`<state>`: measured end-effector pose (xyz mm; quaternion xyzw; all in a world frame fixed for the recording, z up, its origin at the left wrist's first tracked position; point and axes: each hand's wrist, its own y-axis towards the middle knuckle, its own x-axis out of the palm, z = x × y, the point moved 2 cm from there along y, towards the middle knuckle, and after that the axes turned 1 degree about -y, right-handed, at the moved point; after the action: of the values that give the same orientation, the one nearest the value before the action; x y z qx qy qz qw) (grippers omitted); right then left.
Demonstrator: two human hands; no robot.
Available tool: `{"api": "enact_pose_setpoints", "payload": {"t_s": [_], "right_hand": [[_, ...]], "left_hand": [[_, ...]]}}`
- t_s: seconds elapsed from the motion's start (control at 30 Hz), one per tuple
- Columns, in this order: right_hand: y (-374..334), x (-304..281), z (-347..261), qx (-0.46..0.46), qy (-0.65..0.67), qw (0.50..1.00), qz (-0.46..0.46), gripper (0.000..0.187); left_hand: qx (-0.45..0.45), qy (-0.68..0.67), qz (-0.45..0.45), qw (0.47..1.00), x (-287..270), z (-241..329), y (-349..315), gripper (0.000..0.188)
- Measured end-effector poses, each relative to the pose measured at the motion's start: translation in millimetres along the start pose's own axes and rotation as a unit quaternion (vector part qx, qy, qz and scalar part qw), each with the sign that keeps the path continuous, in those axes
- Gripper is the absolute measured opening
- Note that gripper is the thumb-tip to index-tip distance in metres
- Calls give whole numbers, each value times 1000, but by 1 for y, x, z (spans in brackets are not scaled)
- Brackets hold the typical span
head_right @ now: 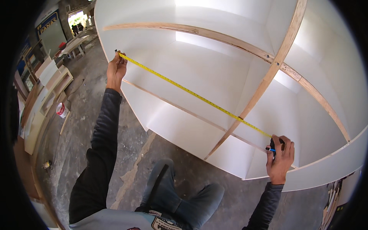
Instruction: The person handles various white laminate pieces, picks up a small white panel, and uses a tape measure and a pencil to measure and mark the internal dimensions of a white shelf unit.
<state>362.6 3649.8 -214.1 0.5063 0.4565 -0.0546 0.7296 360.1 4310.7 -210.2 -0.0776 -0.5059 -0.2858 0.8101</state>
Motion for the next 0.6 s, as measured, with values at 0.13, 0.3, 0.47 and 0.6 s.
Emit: {"api": "enact_pose_setpoints", "payload": {"t_s": [0.13, 0.3, 0.47, 0.6], "right_hand": [[32, -19, -11, -20, -35, 998, 57, 42], [64, -44, -30, -15, -97, 987, 125, 41], [79, -68, -45, 3, -138, 975, 175, 36], [82, -71, -55, 4, -142, 972, 189, 36]], "left_hand": [[6, -37, 10, 999, 19, 21, 25, 18], [33, -30, 33, 998, 46, 48, 31, 13], [29, -29, 9, 999, 77, 43, 31, 11], [30, -52, 7, 998, 76, 44, 46, 11]]}}
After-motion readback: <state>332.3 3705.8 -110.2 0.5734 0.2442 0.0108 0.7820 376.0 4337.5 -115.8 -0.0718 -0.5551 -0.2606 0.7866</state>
